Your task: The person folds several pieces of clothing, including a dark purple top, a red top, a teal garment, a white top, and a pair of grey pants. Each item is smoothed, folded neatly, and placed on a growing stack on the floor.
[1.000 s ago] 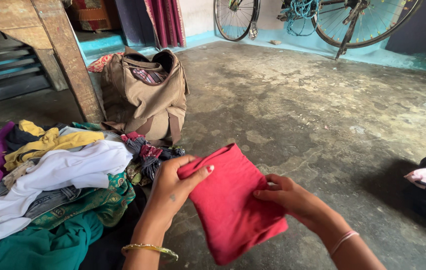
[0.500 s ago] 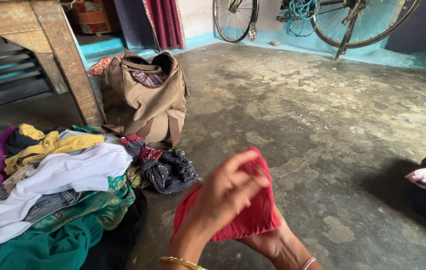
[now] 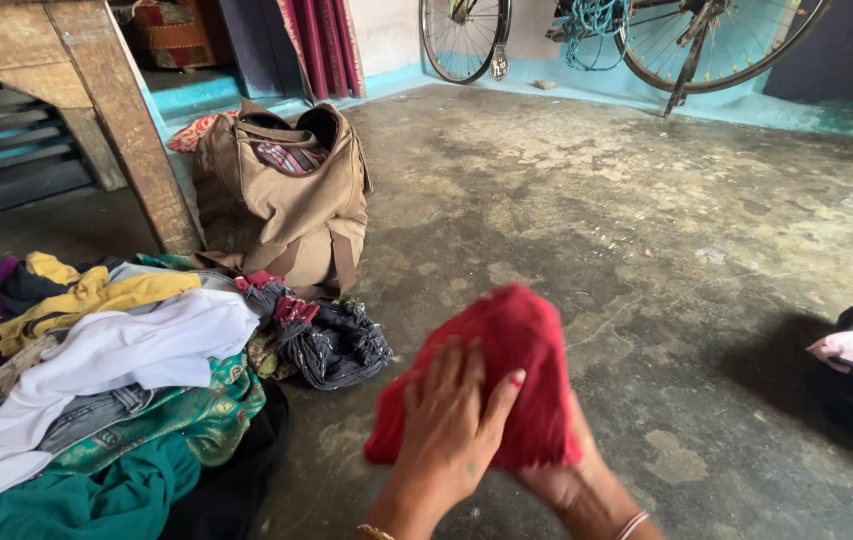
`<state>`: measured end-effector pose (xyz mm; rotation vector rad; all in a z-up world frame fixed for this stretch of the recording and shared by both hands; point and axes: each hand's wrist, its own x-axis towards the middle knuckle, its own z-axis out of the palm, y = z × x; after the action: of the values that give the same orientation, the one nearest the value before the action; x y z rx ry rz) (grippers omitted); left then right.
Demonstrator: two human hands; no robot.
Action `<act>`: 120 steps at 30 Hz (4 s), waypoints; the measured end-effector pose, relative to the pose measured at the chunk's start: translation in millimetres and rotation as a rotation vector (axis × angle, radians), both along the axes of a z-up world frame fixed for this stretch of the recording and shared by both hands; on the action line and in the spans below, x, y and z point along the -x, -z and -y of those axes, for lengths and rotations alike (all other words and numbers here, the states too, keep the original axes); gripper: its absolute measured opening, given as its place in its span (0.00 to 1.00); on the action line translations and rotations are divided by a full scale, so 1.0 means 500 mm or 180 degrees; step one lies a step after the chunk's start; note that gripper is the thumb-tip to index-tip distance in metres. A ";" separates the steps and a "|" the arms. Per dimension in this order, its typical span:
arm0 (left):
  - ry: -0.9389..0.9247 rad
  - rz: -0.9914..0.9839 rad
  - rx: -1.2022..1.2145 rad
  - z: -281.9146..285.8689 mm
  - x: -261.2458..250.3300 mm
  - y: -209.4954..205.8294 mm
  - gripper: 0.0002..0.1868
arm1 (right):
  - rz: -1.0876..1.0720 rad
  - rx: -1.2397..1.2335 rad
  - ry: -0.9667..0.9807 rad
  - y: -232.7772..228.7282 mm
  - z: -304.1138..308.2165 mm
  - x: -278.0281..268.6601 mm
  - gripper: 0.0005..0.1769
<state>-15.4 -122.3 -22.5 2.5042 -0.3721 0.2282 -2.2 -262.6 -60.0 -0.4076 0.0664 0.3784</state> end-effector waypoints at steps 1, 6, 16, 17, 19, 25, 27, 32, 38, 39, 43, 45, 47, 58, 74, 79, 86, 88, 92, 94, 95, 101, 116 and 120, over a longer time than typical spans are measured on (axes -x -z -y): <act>0.0172 -0.0047 0.0684 0.001 -0.004 -0.005 0.44 | 0.0177 0.0173 0.0124 -0.012 0.018 -0.013 0.29; 0.0374 -0.0315 0.2884 -0.025 -0.038 -0.032 0.49 | 0.0179 0.1225 0.0678 -0.106 0.069 -0.037 0.33; 0.1355 -0.1699 0.6640 -0.094 -0.017 -0.022 0.43 | 0.2476 0.5573 0.1016 -0.127 -0.086 -0.012 0.48; 0.1406 -0.1612 0.6631 -0.103 -0.021 -0.029 0.43 | 0.2229 0.5621 0.1301 -0.119 -0.067 -0.019 0.48; 0.1335 -0.1493 0.6621 -0.114 -0.025 -0.044 0.42 | 0.1589 0.4650 0.1369 -0.101 -0.023 -0.021 0.46; 0.2663 -0.1789 0.6793 -0.074 -0.030 -0.077 0.42 | -0.0676 0.0773 0.0046 -0.072 0.069 0.002 0.35; 0.3459 -0.1710 0.6668 -0.024 -0.033 -0.076 0.43 | -0.0410 0.0369 -0.0415 -0.061 0.075 0.027 0.32; 0.2492 -0.2515 0.6397 0.138 -0.050 -0.082 0.43 | 0.0450 -0.0384 0.0549 -0.115 0.220 0.048 0.27; 0.2331 -0.3127 0.5390 0.382 -0.079 -0.096 0.41 | 0.0746 0.0021 0.1051 -0.172 0.562 0.099 0.29; 0.2322 -0.3184 0.5224 0.423 -0.080 -0.092 0.40 | 0.0714 0.0131 0.1038 -0.166 0.607 0.111 0.28; 0.2303 -0.3444 0.4683 0.581 -0.083 -0.081 0.38 | 0.0173 0.1253 0.1241 -0.158 0.757 0.166 0.21; 0.2258 -0.3680 0.4537 0.660 -0.082 -0.081 0.38 | -0.0036 0.2083 0.1174 -0.163 0.815 0.188 0.21; 0.2147 -0.3967 0.4402 0.735 -0.072 -0.080 0.37 | -0.0357 0.2449 0.1321 -0.180 0.882 0.212 0.21; 0.2459 -0.4101 0.3396 1.131 0.028 -0.074 0.37 | -0.0919 0.2732 0.2886 -0.169 1.192 0.433 0.18; 0.2780 -0.4942 0.2811 1.592 0.279 0.125 0.26 | -0.2580 0.3590 0.4082 -0.008 1.540 0.711 0.35; 0.3603 -0.3704 0.3152 1.602 0.314 0.172 0.43 | -0.2605 0.4546 0.4250 0.003 1.527 0.698 0.42; 0.2990 -0.2879 0.1464 1.611 0.340 0.130 0.61 | -0.3142 0.5612 0.4828 -0.009 1.543 0.711 0.37; 0.2909 -0.2436 0.0801 1.609 0.351 0.117 0.60 | -0.3287 0.6000 0.4818 0.012 1.543 0.712 0.30; 0.2666 -0.0077 0.0328 1.619 0.356 0.111 0.55 | -0.2760 0.7614 0.5065 0.028 1.549 0.704 0.21; 0.2720 0.1116 0.0609 1.631 0.358 0.122 0.45 | -0.2052 0.8171 0.5120 0.035 1.551 0.668 0.20; 0.2800 0.1343 0.0661 1.646 0.362 0.130 0.39 | -0.1711 0.8404 0.4956 0.043 1.551 0.639 0.21; 0.3420 0.0702 0.0129 1.665 0.341 0.197 0.33 | -0.3307 0.7656 0.3077 0.097 1.552 0.590 0.29; 0.3303 0.0802 0.0668 1.594 0.269 0.148 0.47 | -0.2535 0.7736 0.3924 0.020 1.477 0.515 0.33; 0.3155 0.1081 0.0635 1.519 0.201 0.088 0.54 | -0.1866 0.7882 0.3647 -0.015 1.394 0.415 0.37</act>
<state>-115.7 -882.0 -66.7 1.8093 -1.5577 0.2575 -209.8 -959.8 -52.4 -2.4899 1.3584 -1.0376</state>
